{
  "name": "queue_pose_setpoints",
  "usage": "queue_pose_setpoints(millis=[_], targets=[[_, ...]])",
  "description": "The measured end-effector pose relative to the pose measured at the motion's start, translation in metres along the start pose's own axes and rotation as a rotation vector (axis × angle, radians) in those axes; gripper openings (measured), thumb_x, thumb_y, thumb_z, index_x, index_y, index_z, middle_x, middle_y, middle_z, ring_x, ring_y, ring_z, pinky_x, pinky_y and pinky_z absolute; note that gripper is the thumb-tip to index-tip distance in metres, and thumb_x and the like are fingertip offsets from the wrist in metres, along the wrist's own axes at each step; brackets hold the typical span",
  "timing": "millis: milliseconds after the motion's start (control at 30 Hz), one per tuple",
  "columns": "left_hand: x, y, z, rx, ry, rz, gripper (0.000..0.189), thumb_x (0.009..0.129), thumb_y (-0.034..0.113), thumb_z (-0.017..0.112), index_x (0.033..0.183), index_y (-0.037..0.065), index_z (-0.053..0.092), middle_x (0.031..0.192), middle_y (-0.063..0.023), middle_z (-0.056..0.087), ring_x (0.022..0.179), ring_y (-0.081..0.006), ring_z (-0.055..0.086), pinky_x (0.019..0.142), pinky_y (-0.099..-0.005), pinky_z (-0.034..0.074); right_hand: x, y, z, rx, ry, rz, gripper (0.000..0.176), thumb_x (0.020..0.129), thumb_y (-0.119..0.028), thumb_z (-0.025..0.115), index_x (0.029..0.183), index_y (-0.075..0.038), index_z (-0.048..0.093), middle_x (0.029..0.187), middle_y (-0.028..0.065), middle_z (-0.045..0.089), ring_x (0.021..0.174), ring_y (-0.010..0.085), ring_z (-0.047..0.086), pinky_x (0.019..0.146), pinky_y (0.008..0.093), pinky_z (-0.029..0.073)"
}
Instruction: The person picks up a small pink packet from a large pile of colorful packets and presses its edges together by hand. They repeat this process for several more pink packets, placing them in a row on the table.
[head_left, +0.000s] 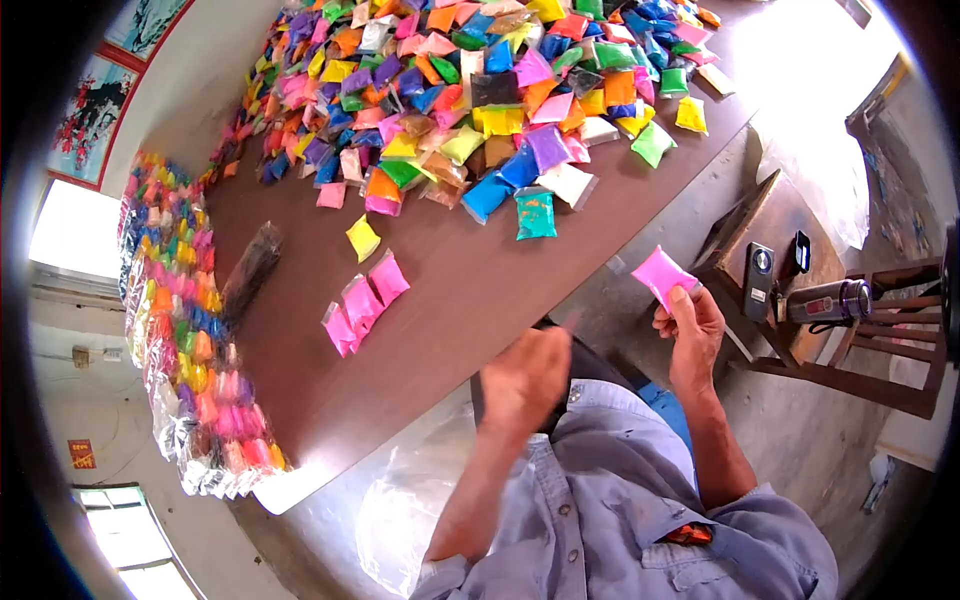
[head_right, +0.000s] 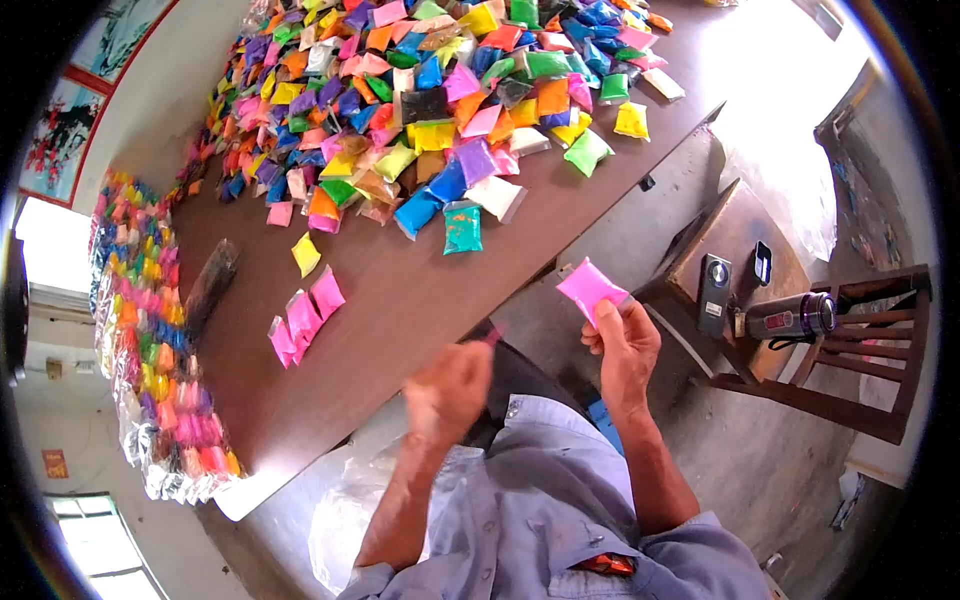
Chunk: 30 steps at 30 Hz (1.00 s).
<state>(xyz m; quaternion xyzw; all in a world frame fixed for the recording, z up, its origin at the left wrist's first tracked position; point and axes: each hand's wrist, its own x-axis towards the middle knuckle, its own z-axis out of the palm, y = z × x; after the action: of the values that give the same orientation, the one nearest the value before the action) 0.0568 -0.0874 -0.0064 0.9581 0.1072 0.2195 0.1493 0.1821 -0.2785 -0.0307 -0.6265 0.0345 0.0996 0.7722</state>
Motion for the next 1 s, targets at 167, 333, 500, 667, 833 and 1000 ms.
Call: queue_pose_setpoints(millis=[167,333,500,667,833,1000], targets=[[0.018,-0.075,-0.018,0.193,0.232,-0.271,0.02,0.097,0.014,0.068,0.08,0.016,0.057,0.078,-0.0037,0.06,0.062,-0.0261,0.065,0.048,-0.0432,0.049,-0.006,0.008,-0.003,-0.046,-0.077,0.025,0.018,0.105,-0.026,0.068,0.099,-0.009,0.071,0.079,-0.0013,0.069,0.069,0.0066,0.063,0.062,0.0216,0.047],[0.013,-0.024,-0.007,0.055,-0.015,-0.012,0.007,0.094,0.011,0.07,0.088,0.012,0.066,0.085,-0.0071,0.066,0.07,-0.0291,0.068,0.057,-0.043,0.054,-0.013,0.016,0.014,0.057,-0.154,0.061,0.02,0.106,-0.027,0.066,0.1,-0.009,0.071,0.08,-0.0016,0.07,0.069,0.0067,0.064,0.062,0.0217,0.048],[0.016,-0.039,-0.012,-0.021,-0.004,-0.121,0.006,0.094,0.011,0.071,0.089,0.008,0.07,0.083,-0.0107,0.069,0.074,-0.0305,0.069,0.062,-0.0419,0.054,-0.011,0.007,0.01,0.045,-0.179,0.035,0.02,0.106,-0.026,0.067,0.099,-0.008,0.07,0.081,-0.0015,0.07,0.071,0.0069,0.064,0.063,0.0216,0.048],[0.023,-0.071,-0.018,0.235,0.099,-0.184,0.008,0.096,0.018,0.072,0.09,0.012,0.072,0.081,-0.0111,0.07,0.071,-0.031,0.07,0.06,-0.0423,0.055,-0.015,0.015,0.016,0.023,-0.259,0.052,0.016,0.103,-0.018,0.07,0.093,-0.006,0.068,0.082,-0.0018,0.069,0.073,0.0049,0.062,0.063,0.0206,0.047],[0.024,-0.033,-0.032,-0.263,0.029,-0.291,0.009,0.095,0.015,0.073,0.095,0.006,0.074,0.084,-0.0139,0.071,0.072,-0.0304,0.071,0.061,-0.0391,0.055,-0.023,0.03,0.033,-0.011,-0.385,0.139,0.008,0.099,-0.008,0.073,0.096,-0.004,0.066,0.086,-0.0024,0.067,0.073,0.0031,0.06,0.061,0.0196,0.047],[0.013,-0.014,-0.042,-0.238,0.125,-0.182,0.007,0.089,0.008,0.079,0.092,0.007,0.074,0.077,-0.0107,0.068,0.066,-0.0291,0.069,0.06,-0.038,0.054,-0.034,0.039,0.063,0.029,-0.472,0.208,0.013,0.099,-0.007,0.073,0.103,-0.001,0.062,0.087,0.0004,0.07,0.076,0.0044,0.064,0.063,0.0223,0.052]])
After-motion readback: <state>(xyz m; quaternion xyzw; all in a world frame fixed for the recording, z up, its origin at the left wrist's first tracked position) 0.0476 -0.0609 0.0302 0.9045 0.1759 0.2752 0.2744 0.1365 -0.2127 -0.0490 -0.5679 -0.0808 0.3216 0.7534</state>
